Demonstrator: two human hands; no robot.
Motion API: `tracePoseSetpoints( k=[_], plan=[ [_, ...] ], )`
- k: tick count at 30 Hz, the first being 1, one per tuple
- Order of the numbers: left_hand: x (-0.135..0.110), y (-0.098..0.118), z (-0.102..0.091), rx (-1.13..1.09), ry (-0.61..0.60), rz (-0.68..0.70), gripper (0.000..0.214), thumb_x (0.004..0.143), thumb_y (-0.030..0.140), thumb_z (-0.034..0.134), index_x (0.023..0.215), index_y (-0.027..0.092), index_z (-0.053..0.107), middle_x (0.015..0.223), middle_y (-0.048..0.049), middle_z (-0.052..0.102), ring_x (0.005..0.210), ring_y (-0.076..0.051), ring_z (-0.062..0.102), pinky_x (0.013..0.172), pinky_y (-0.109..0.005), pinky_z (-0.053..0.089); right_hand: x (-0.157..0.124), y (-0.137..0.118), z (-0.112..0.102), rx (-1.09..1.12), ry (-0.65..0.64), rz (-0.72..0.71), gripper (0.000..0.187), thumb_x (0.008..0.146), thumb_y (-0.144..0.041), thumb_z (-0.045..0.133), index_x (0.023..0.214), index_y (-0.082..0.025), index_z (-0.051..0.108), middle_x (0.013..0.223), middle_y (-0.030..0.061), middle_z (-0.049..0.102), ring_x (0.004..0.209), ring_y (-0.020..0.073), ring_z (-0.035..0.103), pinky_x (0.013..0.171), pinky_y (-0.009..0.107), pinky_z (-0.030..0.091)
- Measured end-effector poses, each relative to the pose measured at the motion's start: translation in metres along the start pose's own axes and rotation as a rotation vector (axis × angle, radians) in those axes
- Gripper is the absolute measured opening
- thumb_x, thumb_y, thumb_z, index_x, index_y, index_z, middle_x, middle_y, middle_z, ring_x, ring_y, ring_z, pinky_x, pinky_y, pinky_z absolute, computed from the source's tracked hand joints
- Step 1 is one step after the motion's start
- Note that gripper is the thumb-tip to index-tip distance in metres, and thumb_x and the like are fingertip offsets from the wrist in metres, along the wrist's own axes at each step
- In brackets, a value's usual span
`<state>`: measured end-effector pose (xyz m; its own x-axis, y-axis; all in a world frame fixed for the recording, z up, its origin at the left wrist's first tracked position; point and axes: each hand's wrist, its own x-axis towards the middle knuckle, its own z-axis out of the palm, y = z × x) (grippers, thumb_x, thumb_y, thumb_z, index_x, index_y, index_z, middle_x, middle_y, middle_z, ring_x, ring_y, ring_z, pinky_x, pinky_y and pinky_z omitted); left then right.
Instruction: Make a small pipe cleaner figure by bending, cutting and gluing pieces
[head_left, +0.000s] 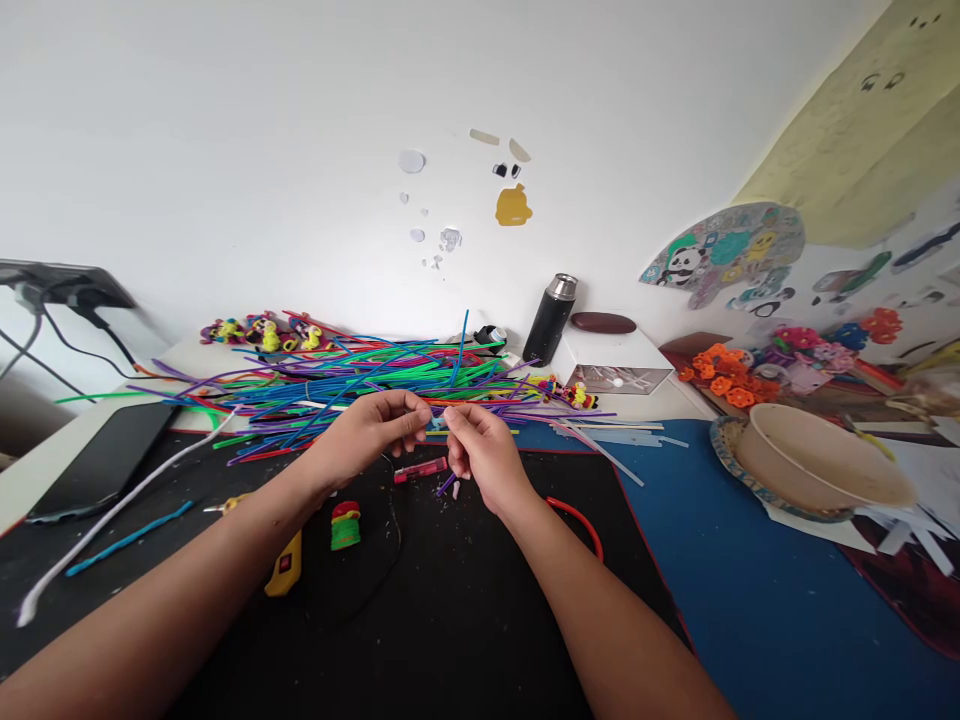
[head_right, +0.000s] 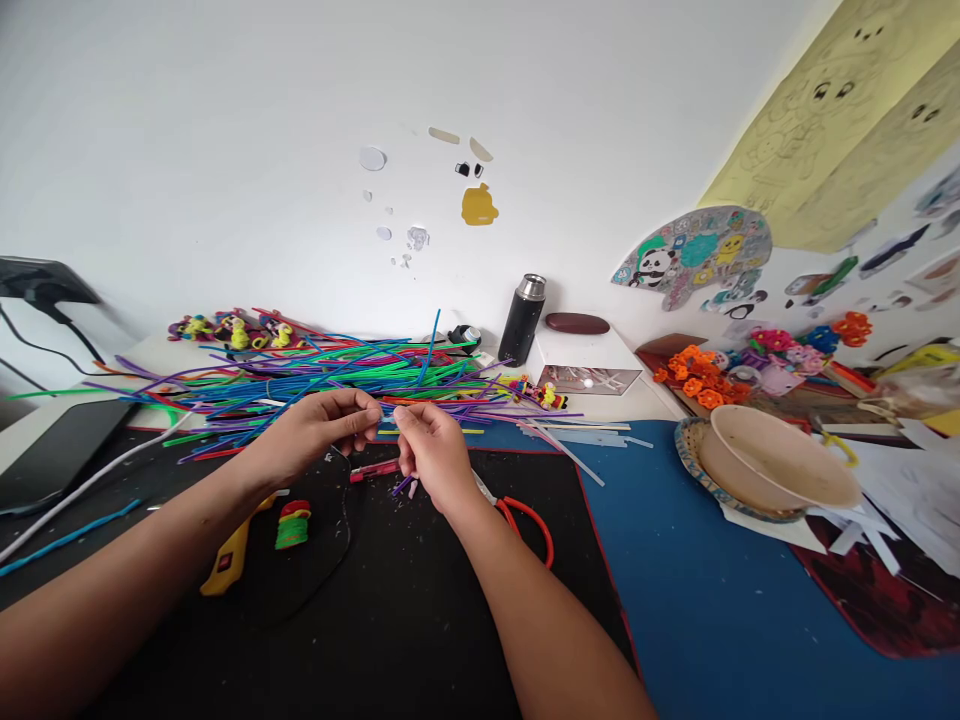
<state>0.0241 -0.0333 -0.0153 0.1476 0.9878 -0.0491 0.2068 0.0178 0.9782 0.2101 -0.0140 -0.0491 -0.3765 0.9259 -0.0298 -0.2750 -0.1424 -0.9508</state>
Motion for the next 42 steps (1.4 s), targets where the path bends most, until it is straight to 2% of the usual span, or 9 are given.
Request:
tracePoseSetpoints(
  k=[5,13,20,34,42],
  plan=[
    [0.000,0.000,0.000,-0.005,0.028,0.017,0.048,0.081,0.067,0.076,0.084,0.020,0.069,0.075,-0.0001,0.067,0.061,-0.015,0.058,0.060,-0.027,0.048,0.000,0.001,0.000,-0.027,-0.017,-0.016,0.037,0.085,-0.055,0.076,0.085,-0.022,0.060,0.052,-0.0090,0.052,0.037,0.0083,0.045,0.036,0.021,0.026],
    [-0.001,0.004,0.001,0.051,0.004,-0.006,0.045,0.079,0.063,0.078,0.081,0.019,0.067,0.070,0.0006,0.065,0.061,-0.015,0.056,0.059,-0.026,0.046,0.000,0.002,-0.001,-0.104,-0.016,-0.042,0.035,0.087,-0.053,0.074,0.083,-0.022,0.060,0.053,-0.0089,0.052,0.038,0.0085,0.045,0.037,0.021,0.029],
    [-0.002,0.004,0.001,0.076,-0.027,0.010,0.038,0.082,0.056,0.076,0.082,0.019,0.068,0.072,0.0007,0.066,0.062,-0.014,0.056,0.060,-0.025,0.046,0.001,0.001,-0.002,-0.165,-0.027,-0.057,0.034,0.088,-0.053,0.072,0.084,-0.021,0.060,0.052,-0.0090,0.052,0.038,0.0086,0.045,0.039,0.021,0.030],
    [-0.002,0.001,0.000,0.096,-0.036,0.004,0.035,0.082,0.053,0.076,0.084,0.019,0.069,0.071,0.0007,0.066,0.061,-0.015,0.057,0.059,-0.026,0.046,0.000,0.002,-0.002,-0.213,-0.026,-0.063,0.034,0.090,-0.053,0.069,0.086,-0.021,0.060,0.052,-0.0094,0.051,0.038,0.0085,0.046,0.040,0.021,0.031],
    [0.002,0.002,-0.012,0.076,0.078,0.053,0.043,0.086,0.062,0.073,0.082,0.020,0.068,0.072,0.0002,0.065,0.063,-0.015,0.054,0.061,-0.026,0.045,-0.001,-0.006,-0.004,-0.233,0.008,-0.104,0.031,0.093,-0.051,0.067,0.090,-0.020,0.062,0.053,-0.0093,0.052,0.038,0.0089,0.046,0.041,0.022,0.033]
  ],
)
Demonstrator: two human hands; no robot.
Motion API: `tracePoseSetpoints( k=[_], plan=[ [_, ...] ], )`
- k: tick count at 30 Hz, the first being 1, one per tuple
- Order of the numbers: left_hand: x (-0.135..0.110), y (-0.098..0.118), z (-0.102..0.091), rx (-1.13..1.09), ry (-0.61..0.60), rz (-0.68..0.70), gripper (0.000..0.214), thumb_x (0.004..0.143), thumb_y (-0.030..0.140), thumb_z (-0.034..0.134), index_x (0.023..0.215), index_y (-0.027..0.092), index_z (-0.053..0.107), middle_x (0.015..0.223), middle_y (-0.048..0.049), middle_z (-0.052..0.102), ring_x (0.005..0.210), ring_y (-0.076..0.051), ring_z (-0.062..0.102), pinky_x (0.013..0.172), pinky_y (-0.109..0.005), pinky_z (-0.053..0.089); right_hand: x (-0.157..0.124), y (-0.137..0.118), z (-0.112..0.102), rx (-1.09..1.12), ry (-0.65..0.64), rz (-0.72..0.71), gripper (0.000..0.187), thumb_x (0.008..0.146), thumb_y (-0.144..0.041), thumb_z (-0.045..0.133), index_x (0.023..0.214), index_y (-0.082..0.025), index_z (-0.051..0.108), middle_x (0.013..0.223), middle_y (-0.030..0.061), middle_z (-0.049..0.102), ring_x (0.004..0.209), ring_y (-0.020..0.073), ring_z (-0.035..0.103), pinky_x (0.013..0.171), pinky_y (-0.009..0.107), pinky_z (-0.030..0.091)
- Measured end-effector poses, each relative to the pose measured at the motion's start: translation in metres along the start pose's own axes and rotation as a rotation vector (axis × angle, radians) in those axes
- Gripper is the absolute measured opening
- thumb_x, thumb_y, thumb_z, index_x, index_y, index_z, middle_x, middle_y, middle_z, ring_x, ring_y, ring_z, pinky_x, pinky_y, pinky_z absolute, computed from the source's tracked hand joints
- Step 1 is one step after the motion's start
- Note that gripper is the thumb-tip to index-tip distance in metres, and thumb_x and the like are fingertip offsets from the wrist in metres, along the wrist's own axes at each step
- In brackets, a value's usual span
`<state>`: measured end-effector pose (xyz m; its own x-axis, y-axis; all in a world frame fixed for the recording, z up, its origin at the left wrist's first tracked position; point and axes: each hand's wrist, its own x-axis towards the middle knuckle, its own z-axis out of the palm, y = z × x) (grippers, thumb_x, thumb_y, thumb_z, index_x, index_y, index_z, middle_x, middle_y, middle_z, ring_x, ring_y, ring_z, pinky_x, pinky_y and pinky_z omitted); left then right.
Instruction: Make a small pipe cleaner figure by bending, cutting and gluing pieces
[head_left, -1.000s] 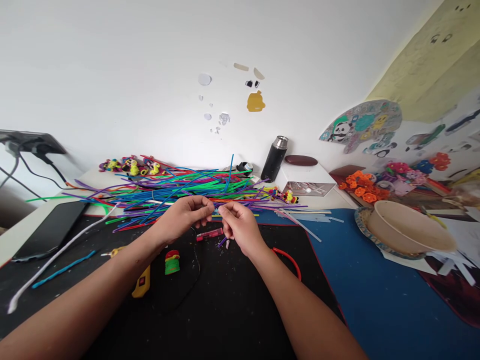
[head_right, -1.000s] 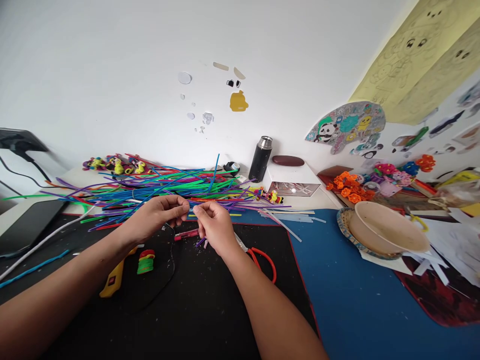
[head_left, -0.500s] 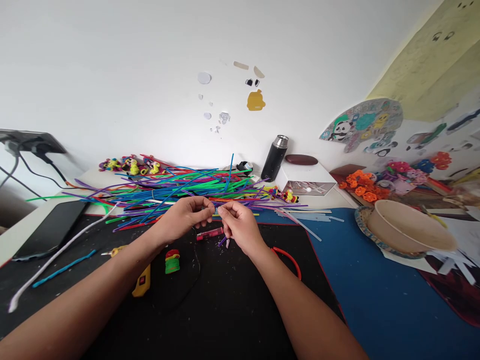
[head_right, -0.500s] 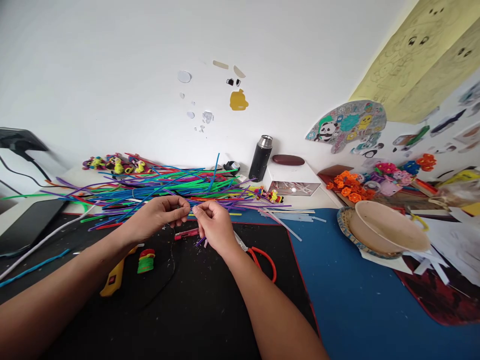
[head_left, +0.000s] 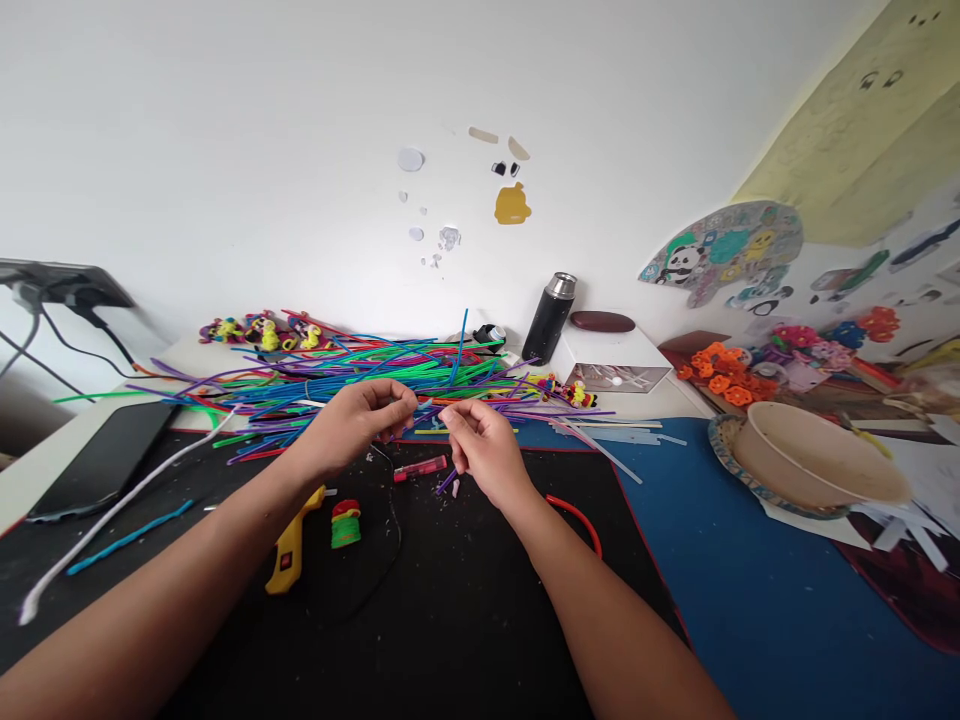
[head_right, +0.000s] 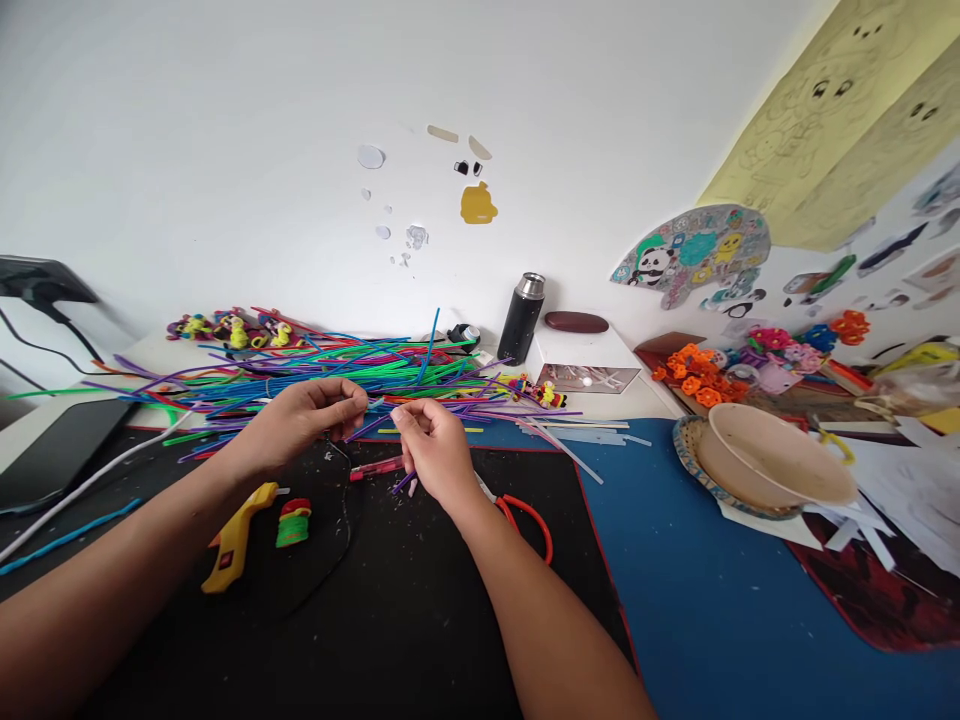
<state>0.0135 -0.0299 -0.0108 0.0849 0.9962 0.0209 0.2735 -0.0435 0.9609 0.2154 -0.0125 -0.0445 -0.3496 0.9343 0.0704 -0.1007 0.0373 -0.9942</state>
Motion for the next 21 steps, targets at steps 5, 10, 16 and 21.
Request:
tracePoseSetpoints(
  k=[5,10,16,21],
  plan=[
    [-0.001,0.010,-0.006,-0.006,0.007,0.008,0.047,0.084,0.066,0.074,0.080,0.020,0.066,0.073,-0.0006,0.065,0.064,-0.016,0.055,0.062,-0.027,0.045,0.000,-0.001,0.001,-0.026,0.031,-0.013,0.031,0.092,-0.051,0.067,0.089,-0.021,0.063,0.052,-0.0089,0.051,0.038,0.0096,0.046,0.041,0.022,0.033],
    [-0.003,0.019,-0.015,-0.031,0.042,0.025,0.049,0.081,0.068,0.075,0.079,0.020,0.065,0.070,0.0001,0.064,0.062,-0.016,0.053,0.060,-0.027,0.042,0.000,0.011,0.002,-0.099,0.066,0.014,0.031,0.093,-0.052,0.063,0.087,-0.022,0.060,0.050,-0.0095,0.048,0.038,0.0110,0.043,0.044,0.024,0.033],
    [-0.001,0.021,-0.020,-0.082,0.045,0.016,0.051,0.076,0.070,0.077,0.076,0.021,0.065,0.066,0.0009,0.062,0.061,-0.015,0.051,0.060,-0.027,0.043,-0.017,-0.015,-0.026,-0.749,-0.005,-0.113,0.021,0.098,-0.041,0.062,0.092,-0.023,0.070,0.065,-0.0041,0.059,0.059,0.0144,0.054,0.058,0.027,0.034],
    [0.003,0.014,-0.022,-0.125,0.024,-0.008,0.052,0.073,0.071,0.079,0.077,0.021,0.066,0.068,0.0000,0.065,0.060,-0.016,0.053,0.058,-0.028,0.045,-0.049,-0.050,-0.056,-1.130,-0.146,0.060,0.020,0.100,-0.040,0.063,0.109,-0.025,0.073,0.080,-0.0001,0.073,0.070,0.0185,0.065,0.063,0.029,0.034]
  ],
)
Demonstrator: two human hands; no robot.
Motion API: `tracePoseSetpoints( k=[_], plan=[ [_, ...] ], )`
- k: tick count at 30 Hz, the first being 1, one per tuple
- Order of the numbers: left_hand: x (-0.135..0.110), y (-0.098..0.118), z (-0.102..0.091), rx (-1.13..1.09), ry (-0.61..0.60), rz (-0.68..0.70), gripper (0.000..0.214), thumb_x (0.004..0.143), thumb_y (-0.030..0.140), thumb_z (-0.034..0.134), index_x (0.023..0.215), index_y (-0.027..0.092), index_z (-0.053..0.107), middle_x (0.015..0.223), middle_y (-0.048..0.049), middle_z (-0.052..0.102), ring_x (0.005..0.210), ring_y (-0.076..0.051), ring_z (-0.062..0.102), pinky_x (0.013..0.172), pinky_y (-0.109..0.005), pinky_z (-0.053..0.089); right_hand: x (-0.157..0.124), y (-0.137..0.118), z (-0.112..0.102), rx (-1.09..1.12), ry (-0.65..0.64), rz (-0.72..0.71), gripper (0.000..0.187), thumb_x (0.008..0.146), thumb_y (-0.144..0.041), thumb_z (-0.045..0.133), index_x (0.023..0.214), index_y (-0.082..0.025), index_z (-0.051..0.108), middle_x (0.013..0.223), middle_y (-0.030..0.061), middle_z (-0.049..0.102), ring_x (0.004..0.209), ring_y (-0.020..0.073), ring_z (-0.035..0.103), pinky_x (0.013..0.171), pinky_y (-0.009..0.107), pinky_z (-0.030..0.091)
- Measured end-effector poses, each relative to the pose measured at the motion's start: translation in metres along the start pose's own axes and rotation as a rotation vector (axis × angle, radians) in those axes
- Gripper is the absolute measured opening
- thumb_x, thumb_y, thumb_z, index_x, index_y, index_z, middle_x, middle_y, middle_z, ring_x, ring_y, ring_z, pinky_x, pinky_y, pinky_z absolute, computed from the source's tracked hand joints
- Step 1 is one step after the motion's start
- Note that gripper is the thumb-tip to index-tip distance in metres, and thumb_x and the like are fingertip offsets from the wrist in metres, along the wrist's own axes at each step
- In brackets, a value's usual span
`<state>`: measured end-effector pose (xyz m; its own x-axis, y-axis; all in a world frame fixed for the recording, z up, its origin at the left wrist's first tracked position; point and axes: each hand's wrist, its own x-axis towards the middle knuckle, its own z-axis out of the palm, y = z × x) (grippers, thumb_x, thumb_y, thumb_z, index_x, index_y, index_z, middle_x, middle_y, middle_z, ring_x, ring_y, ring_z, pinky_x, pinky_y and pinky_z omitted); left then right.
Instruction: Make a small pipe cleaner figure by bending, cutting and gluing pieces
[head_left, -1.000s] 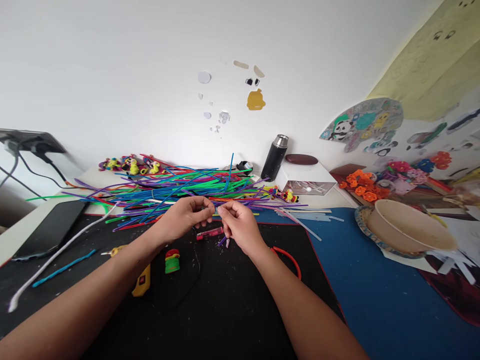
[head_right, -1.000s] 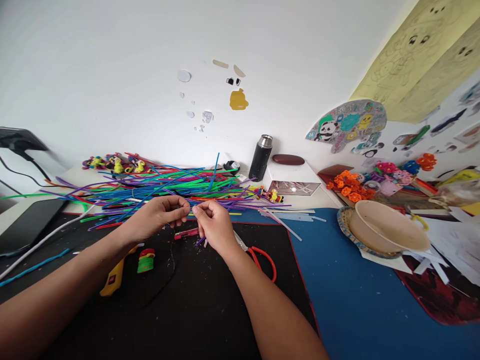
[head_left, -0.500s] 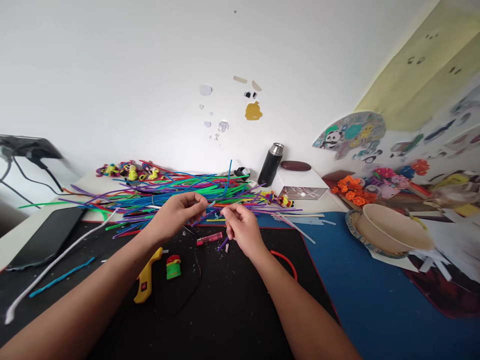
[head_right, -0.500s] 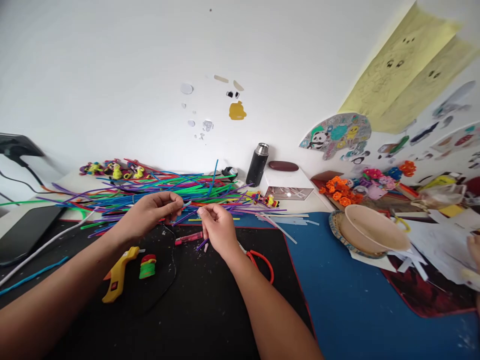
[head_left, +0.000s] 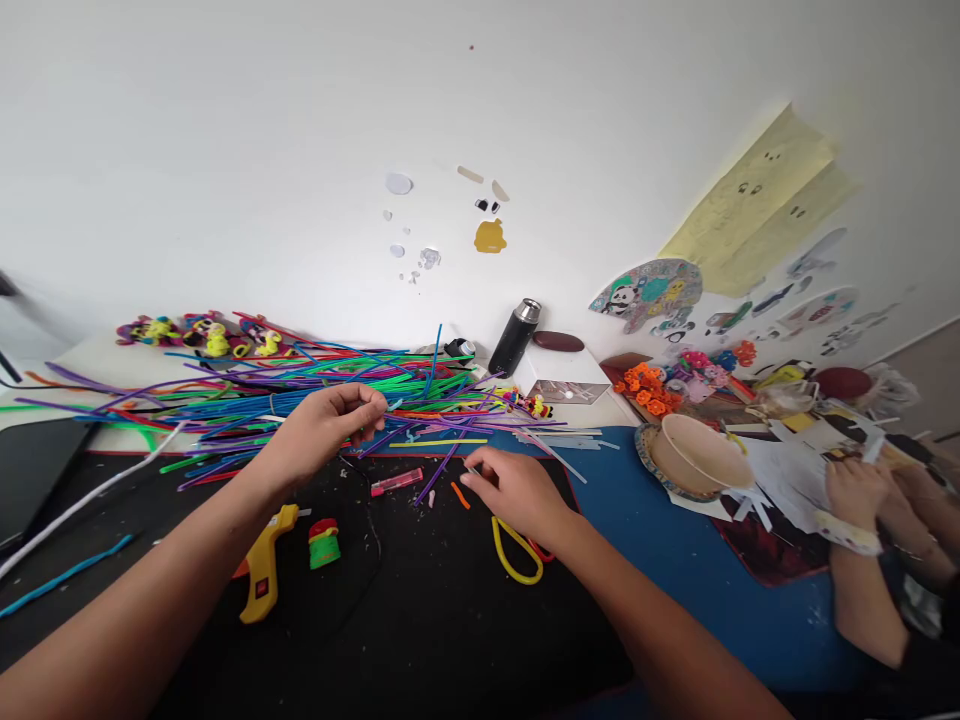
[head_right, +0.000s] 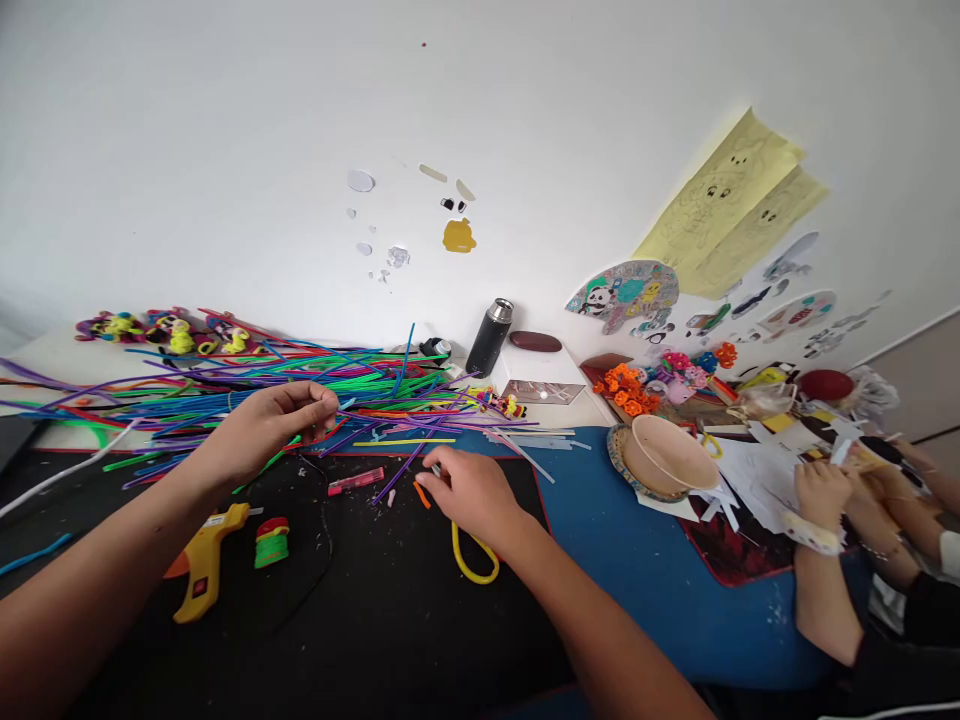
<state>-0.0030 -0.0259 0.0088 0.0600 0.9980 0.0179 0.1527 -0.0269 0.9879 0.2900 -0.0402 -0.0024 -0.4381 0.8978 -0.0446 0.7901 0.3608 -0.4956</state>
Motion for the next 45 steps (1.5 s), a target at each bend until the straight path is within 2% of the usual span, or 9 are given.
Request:
tracePoseSetpoints(
  k=[7,10,13,26,29,33,38,41,45],
  plan=[
    [0.004,-0.008,-0.003,-0.043,0.011,0.012,0.049,0.077,0.068,0.079,0.077,0.021,0.066,0.069,-0.0012,0.066,0.061,-0.016,0.055,0.058,-0.027,0.047,-0.053,0.021,-0.009,-0.334,-0.282,0.119,0.041,0.095,-0.034,0.071,0.134,-0.024,0.067,0.119,0.0102,0.076,0.104,0.0301,0.073,0.081,0.034,0.048],
    [0.005,-0.013,-0.002,-0.041,-0.009,-0.004,0.048,0.080,0.067,0.077,0.078,0.020,0.067,0.072,-0.0018,0.067,0.062,-0.016,0.056,0.058,-0.027,0.048,-0.069,0.027,-0.003,-0.365,-0.290,0.137,0.053,0.095,-0.026,0.068,0.147,-0.022,0.058,0.129,0.0133,0.073,0.116,0.0325,0.070,0.091,0.037,0.050],
    [0.005,-0.017,-0.002,-0.040,-0.029,-0.024,0.046,0.082,0.065,0.077,0.079,0.020,0.067,0.074,-0.0014,0.066,0.063,-0.016,0.056,0.058,-0.026,0.048,-0.077,0.032,0.002,-0.387,-0.281,0.159,0.055,0.097,-0.021,0.063,0.151,-0.020,0.056,0.134,0.0153,0.070,0.118,0.0331,0.069,0.095,0.039,0.051],
    [0.002,-0.009,0.004,-0.054,-0.023,-0.040,0.049,0.079,0.068,0.078,0.078,0.020,0.065,0.072,-0.0020,0.065,0.062,-0.016,0.055,0.056,-0.027,0.047,-0.070,0.036,0.003,-0.352,-0.236,0.179,0.046,0.097,-0.022,0.058,0.143,-0.024,0.061,0.124,0.0120,0.072,0.102,0.0290,0.075,0.082,0.034,0.050],
    [0.001,-0.009,0.007,-0.040,-0.020,-0.036,0.050,0.079,0.069,0.077,0.079,0.020,0.065,0.073,-0.0027,0.066,0.062,-0.017,0.057,0.056,-0.027,0.047,-0.070,0.043,0.003,-0.240,-0.181,0.216,0.041,0.095,-0.025,0.061,0.135,-0.026,0.065,0.115,0.0086,0.074,0.097,0.0255,0.074,0.079,0.032,0.049],
    [0.002,-0.014,0.008,-0.021,-0.039,-0.030,0.050,0.081,0.069,0.075,0.078,0.020,0.065,0.073,-0.0021,0.065,0.062,-0.016,0.056,0.057,-0.027,0.048,-0.072,0.053,0.006,-0.009,-0.152,0.283,0.034,0.090,-0.027,0.064,0.124,-0.026,0.066,0.088,0.0008,0.071,0.079,0.0204,0.069,0.068,0.030,0.046],
    [0.002,-0.018,0.008,-0.026,-0.061,-0.024,0.049,0.084,0.069,0.072,0.081,0.021,0.066,0.074,-0.0017,0.065,0.063,-0.015,0.056,0.059,-0.026,0.048,-0.079,0.062,0.014,0.495,-0.107,0.419,0.032,0.083,-0.035,0.071,0.112,-0.023,0.064,0.078,-0.0036,0.061,0.061,0.0147,0.059,0.057,0.027,0.047],
    [0.002,-0.015,0.009,-0.015,-0.058,-0.026,0.051,0.083,0.071,0.072,0.079,0.021,0.065,0.074,-0.0020,0.065,0.063,-0.016,0.057,0.060,-0.027,0.050,-0.084,0.059,0.017,0.826,-0.112,0.545,0.040,0.083,-0.049,0.073,0.110,-0.021,0.062,0.075,-0.0044,0.058,0.050,0.0115,0.052,0.043,0.023,0.038],
    [0.000,-0.011,0.010,0.020,-0.059,-0.025,0.054,0.080,0.075,0.072,0.079,0.021,0.064,0.075,-0.0029,0.066,0.064,-0.018,0.058,0.061,-0.028,0.052,-0.090,0.054,0.021,1.223,-0.034,0.619,0.043,0.085,-0.056,0.077,0.105,-0.021,0.060,0.078,-0.0019,0.061,0.047,0.0078,0.048,0.038,0.018,0.021]
  ],
)
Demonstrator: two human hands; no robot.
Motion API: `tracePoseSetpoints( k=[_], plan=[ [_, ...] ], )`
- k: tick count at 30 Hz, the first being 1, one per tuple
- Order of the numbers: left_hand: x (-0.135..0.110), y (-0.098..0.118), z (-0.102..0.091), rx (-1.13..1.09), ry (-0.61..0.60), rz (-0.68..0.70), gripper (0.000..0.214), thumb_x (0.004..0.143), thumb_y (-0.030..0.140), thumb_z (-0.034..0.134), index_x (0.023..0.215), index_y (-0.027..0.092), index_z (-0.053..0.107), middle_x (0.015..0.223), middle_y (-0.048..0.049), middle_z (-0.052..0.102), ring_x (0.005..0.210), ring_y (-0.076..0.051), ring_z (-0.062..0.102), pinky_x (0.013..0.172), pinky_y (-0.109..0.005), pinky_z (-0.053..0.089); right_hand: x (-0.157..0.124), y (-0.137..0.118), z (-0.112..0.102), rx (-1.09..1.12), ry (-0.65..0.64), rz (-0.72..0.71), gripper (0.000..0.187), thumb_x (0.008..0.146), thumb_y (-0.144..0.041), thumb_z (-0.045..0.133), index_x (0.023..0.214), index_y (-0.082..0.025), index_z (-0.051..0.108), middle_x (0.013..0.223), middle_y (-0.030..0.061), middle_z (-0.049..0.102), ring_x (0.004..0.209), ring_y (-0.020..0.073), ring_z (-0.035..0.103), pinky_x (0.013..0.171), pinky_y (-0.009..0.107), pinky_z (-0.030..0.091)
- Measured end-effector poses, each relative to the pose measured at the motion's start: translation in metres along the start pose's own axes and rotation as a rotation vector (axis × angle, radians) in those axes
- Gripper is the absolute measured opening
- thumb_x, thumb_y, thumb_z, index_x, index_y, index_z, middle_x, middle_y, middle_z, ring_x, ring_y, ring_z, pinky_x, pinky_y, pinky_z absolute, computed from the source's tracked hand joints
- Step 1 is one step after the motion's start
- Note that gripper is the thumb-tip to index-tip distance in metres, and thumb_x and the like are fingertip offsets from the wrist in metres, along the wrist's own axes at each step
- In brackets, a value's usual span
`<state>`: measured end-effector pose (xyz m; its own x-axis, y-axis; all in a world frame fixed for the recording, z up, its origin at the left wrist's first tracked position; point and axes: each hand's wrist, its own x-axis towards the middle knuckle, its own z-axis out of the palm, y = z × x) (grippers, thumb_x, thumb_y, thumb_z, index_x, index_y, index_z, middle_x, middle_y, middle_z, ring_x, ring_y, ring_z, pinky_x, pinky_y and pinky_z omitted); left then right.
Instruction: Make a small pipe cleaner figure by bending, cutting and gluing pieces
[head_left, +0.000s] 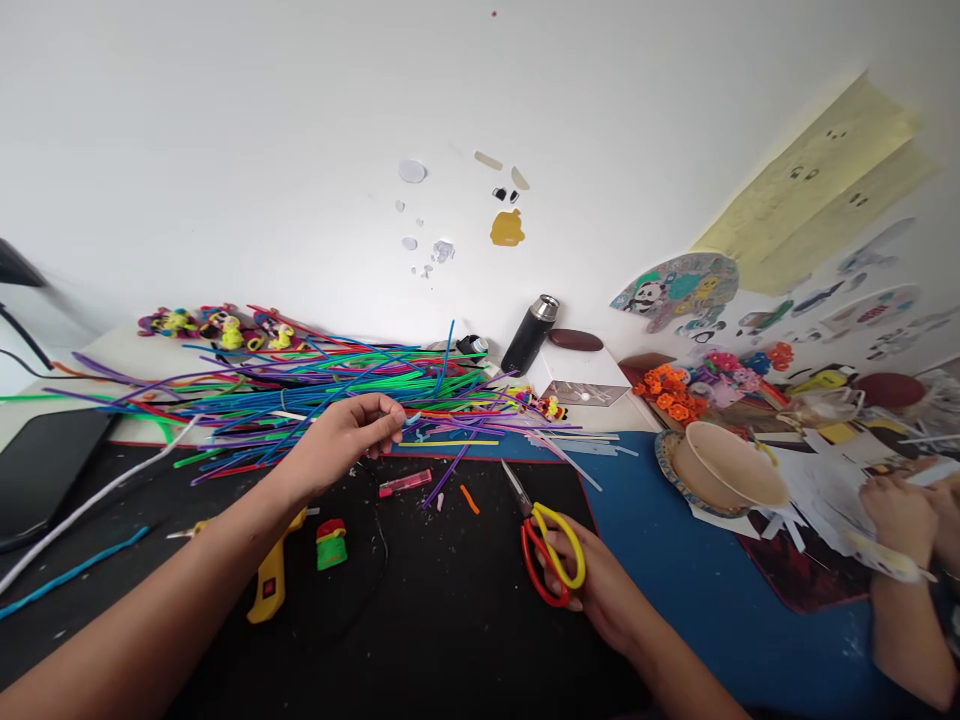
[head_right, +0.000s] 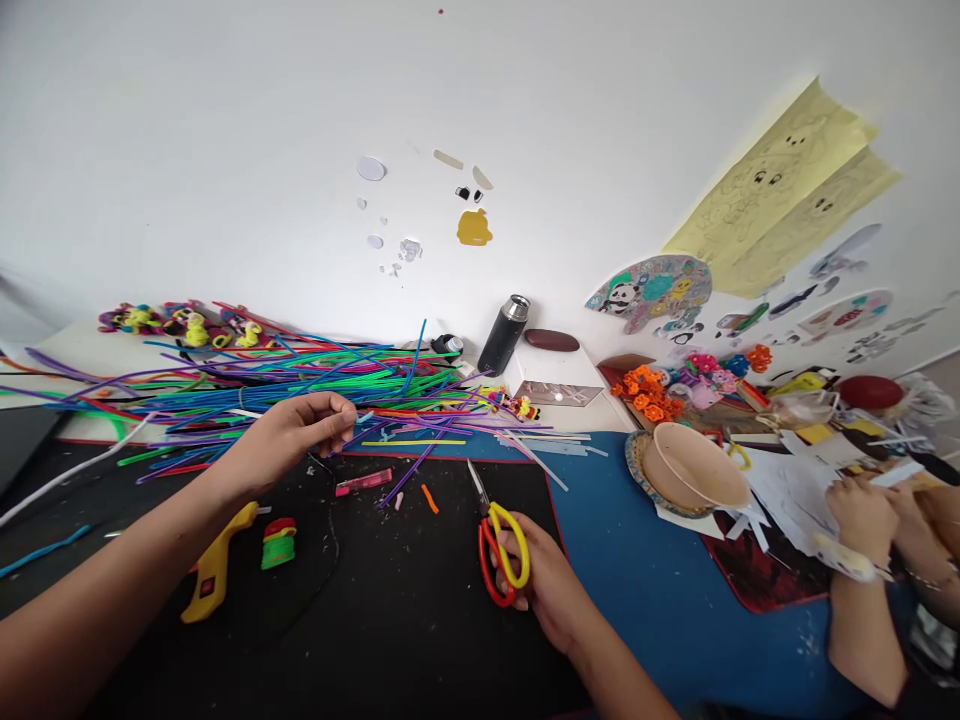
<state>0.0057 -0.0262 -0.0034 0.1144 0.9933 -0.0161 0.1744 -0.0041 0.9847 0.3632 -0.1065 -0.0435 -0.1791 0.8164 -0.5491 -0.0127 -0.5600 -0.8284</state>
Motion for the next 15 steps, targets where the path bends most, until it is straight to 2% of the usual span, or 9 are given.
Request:
tracePoseSetpoints(
  k=[3,6,9,11,15],
  plan=[
    [-0.001,-0.001,0.001,-0.003,-0.012,0.010,0.052,0.083,0.073,0.071,0.081,0.021,0.065,0.075,-0.0029,0.066,0.064,-0.017,0.058,0.061,-0.028,0.052,-0.001,0.004,0.001,0.133,-0.032,-0.003,0.046,0.086,-0.061,0.078,0.090,-0.020,0.057,0.076,-0.0019,0.060,0.044,0.0036,0.039,0.039,0.017,0.016],
    [-0.001,-0.003,0.002,-0.009,-0.023,0.013,0.050,0.085,0.071,0.070,0.081,0.021,0.066,0.074,-0.0022,0.066,0.062,-0.016,0.057,0.061,-0.028,0.050,-0.003,0.005,0.003,0.115,-0.070,-0.026,0.047,0.084,-0.059,0.081,0.083,-0.019,0.056,0.074,-0.0026,0.058,0.043,0.0022,0.035,0.039,0.018,0.016],
    [-0.002,-0.003,0.003,-0.014,-0.031,0.005,0.049,0.086,0.070,0.070,0.082,0.021,0.067,0.073,-0.0014,0.065,0.062,-0.016,0.056,0.061,-0.028,0.049,-0.005,0.004,0.011,0.103,-0.135,-0.048,0.041,0.085,-0.053,0.083,0.098,-0.019,0.064,0.072,-0.0034,0.059,0.041,0.0026,0.039,0.041,0.018,0.023],
    [-0.003,-0.002,0.004,-0.019,-0.035,0.002,0.048,0.086,0.069,0.071,0.083,0.021,0.067,0.074,-0.0010,0.065,0.062,-0.016,0.056,0.061,-0.027,0.048,-0.006,0.004,0.019,0.135,-0.178,-0.053,0.045,0.084,-0.052,0.083,0.108,-0.019,0.066,0.071,-0.0030,0.061,0.041,0.0046,0.045,0.042,0.019,0.028],
    [-0.004,0.000,0.007,-0.008,-0.038,0.005,0.048,0.086,0.069,0.071,0.083,0.021,0.067,0.074,-0.0012,0.066,0.062,-0.016,0.057,0.061,-0.028,0.048,0.000,0.006,0.041,0.200,-0.258,-0.080,0.052,0.082,-0.052,0.085,0.115,-0.017,0.066,0.074,0.0004,0.066,0.048,0.0109,0.060,0.041,0.019,0.033]
  ],
)
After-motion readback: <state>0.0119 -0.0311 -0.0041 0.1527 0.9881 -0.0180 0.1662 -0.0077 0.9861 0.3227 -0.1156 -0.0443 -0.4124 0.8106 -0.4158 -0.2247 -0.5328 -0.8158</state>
